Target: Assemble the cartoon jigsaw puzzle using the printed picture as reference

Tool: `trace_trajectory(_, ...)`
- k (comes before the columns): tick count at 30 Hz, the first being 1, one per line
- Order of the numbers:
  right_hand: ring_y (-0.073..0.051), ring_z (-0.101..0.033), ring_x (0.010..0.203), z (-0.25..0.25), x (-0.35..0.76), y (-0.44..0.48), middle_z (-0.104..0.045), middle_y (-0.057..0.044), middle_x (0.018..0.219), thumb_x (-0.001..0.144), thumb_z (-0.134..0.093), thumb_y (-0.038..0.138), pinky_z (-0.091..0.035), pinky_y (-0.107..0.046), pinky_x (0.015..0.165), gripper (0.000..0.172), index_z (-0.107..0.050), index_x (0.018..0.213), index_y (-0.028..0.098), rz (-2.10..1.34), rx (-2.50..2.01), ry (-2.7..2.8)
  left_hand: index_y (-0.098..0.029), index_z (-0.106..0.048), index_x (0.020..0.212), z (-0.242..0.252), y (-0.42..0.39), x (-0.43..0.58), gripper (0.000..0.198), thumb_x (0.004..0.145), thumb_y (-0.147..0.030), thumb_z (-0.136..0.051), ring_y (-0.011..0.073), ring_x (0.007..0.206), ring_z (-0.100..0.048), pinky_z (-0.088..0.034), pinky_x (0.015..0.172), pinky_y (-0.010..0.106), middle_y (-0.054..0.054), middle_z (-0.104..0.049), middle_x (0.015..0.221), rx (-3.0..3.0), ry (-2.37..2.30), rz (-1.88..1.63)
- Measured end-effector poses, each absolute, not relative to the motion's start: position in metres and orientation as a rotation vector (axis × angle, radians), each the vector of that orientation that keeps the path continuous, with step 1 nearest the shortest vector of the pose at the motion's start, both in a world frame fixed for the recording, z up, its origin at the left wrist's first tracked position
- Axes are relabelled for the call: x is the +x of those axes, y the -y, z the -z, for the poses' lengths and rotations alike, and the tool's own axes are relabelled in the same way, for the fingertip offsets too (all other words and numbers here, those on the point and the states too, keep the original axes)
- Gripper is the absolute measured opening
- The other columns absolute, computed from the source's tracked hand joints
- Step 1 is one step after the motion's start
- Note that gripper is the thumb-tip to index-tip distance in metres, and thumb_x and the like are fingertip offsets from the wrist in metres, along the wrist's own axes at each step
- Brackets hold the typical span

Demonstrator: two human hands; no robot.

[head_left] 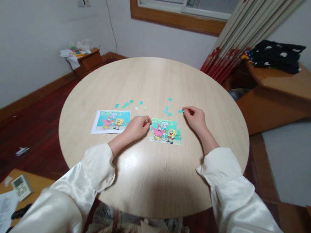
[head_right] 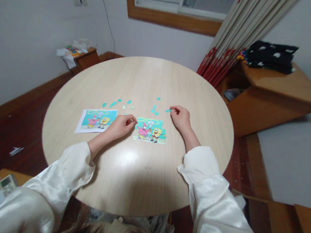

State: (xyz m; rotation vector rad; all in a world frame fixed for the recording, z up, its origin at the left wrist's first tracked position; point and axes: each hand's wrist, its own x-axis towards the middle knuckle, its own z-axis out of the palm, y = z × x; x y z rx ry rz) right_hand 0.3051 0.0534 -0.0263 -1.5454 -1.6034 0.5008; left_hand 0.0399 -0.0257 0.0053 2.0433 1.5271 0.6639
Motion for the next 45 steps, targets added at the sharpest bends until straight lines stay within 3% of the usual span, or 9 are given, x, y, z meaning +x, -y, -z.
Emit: trace_trajectory(45,-0.019,-0.060,0.065,0.0254,0.3050,-0.0527,-0.071,-0.006,0.074,0.073,-0.055,0.019,-0.049,-0.034,0.068,0.024,-0.075,0.086,0.015,-0.498,-1.555,1.622,-0.016,-0.068,0.086,-0.0060,0.0263,0.0387,0.020,0.083,-0.013,-0.049,0.0139,0.055,-0.050,-0.035,0.059,0.026,0.001,-0.062,0.061,2.043,-1.522,-0.664)
